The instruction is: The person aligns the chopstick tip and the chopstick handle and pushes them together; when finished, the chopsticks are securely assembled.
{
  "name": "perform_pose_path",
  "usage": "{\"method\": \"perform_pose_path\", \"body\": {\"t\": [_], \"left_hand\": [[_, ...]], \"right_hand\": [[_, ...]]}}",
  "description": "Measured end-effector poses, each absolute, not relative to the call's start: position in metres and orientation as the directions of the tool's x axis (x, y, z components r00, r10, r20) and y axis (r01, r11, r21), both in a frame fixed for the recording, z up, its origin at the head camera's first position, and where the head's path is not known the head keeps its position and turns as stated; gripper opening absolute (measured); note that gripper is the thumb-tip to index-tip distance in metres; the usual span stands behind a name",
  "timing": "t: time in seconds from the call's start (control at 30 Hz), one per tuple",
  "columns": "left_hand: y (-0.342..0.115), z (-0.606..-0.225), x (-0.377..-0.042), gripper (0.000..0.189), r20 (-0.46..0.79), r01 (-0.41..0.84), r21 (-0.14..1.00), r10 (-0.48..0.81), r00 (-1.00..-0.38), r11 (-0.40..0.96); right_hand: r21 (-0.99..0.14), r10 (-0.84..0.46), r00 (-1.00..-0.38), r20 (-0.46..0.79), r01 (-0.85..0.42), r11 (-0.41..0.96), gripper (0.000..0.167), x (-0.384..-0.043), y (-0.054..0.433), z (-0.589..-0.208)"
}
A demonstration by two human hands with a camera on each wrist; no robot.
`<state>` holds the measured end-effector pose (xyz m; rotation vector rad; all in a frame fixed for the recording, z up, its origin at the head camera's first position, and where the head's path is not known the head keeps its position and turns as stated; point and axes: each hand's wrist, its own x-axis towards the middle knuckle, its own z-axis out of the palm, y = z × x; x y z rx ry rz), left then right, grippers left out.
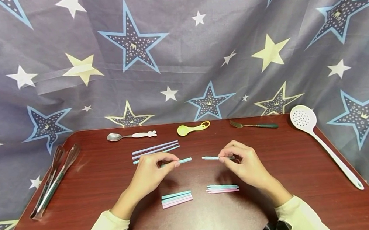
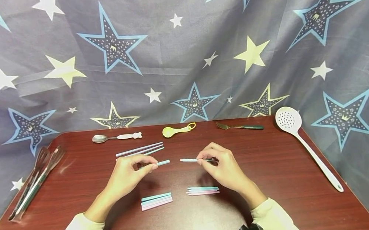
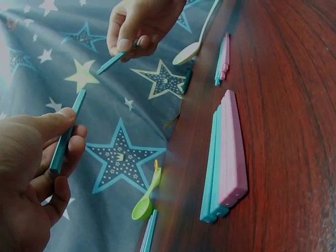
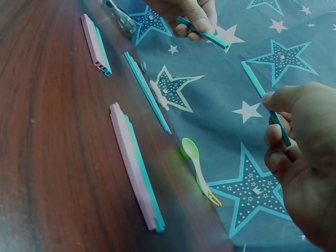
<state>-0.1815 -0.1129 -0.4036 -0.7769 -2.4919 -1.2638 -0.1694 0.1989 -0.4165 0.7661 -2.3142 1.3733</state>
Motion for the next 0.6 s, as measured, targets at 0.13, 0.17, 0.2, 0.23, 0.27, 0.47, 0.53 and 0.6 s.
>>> {"method": "perform_pose_path", "body": {"t": [0.13, 0.17, 0.2, 0.23, 0.27, 0.47, 0.53, 0.6], "left_hand": [[-0.1109, -0.4045, -0.1811, 0.009, 0.439, 0.563, 0.677, 0.355, -0.825, 0.473], [-0.1106, -0.4045, -0.1807, 0.009, 0.439, 0.565, 0.677, 0.359, -0.824, 0.471], [-0.1102, -0.4045, -0.1804, 0.009, 0.436, 0.566, 0.680, 0.363, -0.823, 0.466], [-0.1095, -0.4042, -0.1800, 0.008, 0.434, 0.566, 0.682, 0.367, -0.823, 0.462], [-0.1089, -0.4041, -0.1797, 0.007, 0.431, 0.566, 0.686, 0.370, -0.823, 0.458], [-0.1058, -0.4077, -0.1792, 0.006, 0.420, 0.560, 0.695, 0.377, -0.826, 0.451], [-0.1052, -0.4095, -0.1792, 0.008, 0.417, 0.559, 0.696, 0.380, -0.825, 0.450], [-0.1049, -0.4110, -0.1789, 0.006, 0.414, 0.559, 0.699, 0.386, -0.825, 0.446]], "right_hand": [[-0.685, -0.275, -0.781, 0.560, -0.624, 0.377, 0.019, -0.1699, 0.1976, -0.4190], [-0.682, -0.275, -0.778, 0.564, -0.627, 0.375, 0.019, -0.1700, 0.1971, -0.4195], [-0.681, -0.275, -0.776, 0.568, -0.631, 0.373, 0.018, -0.1700, 0.1967, -0.4199], [-0.680, -0.274, -0.774, 0.570, -0.632, 0.371, 0.019, -0.1699, 0.1964, -0.4201], [-0.680, -0.274, -0.775, 0.569, -0.631, 0.373, 0.019, -0.1699, 0.1961, -0.4206], [-0.674, -0.288, -0.774, 0.564, -0.633, 0.380, 0.018, -0.1685, 0.1932, -0.4224], [-0.671, -0.294, -0.770, 0.567, -0.638, 0.378, 0.018, -0.1680, 0.1919, -0.4229], [-0.668, -0.299, -0.767, 0.568, -0.642, 0.377, 0.018, -0.1676, 0.1906, -0.4233]]}}
